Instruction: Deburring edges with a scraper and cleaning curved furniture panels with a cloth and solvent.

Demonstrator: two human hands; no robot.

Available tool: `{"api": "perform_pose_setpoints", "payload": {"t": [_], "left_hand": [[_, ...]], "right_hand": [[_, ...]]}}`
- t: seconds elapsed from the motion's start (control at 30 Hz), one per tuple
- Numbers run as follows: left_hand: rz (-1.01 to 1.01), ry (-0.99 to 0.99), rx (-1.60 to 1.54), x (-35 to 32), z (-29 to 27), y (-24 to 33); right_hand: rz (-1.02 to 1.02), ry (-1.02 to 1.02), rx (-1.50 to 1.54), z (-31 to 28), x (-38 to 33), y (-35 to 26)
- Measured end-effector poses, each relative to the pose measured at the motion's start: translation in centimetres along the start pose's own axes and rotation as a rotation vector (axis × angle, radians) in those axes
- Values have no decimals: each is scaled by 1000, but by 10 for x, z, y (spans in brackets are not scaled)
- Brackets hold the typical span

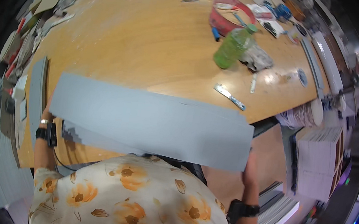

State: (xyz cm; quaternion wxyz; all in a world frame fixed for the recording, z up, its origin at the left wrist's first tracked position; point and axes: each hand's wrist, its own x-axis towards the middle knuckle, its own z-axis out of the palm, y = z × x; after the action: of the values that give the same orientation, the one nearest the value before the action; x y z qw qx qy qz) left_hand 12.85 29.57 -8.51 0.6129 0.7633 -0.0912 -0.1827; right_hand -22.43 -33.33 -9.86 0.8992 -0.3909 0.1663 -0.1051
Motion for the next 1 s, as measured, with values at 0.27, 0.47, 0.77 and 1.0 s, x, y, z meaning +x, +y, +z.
{"api": "perform_pose_setpoints", "payload": {"t": [0.27,0.47,0.77,1.0], "left_hand": [[112,254,713,-110,-71,-105],[29,195,1222,-164,-71,-107],[-229,379,1104,-254,-11,-89],[-186,559,1066,-321,53,-85]], "right_hand": [[97,284,-313,84,44,-7],[77,-4,-314,82,86,-14],[178,-148,-449,91,162,-8],[213,-210,-395,143,221,8]]}}
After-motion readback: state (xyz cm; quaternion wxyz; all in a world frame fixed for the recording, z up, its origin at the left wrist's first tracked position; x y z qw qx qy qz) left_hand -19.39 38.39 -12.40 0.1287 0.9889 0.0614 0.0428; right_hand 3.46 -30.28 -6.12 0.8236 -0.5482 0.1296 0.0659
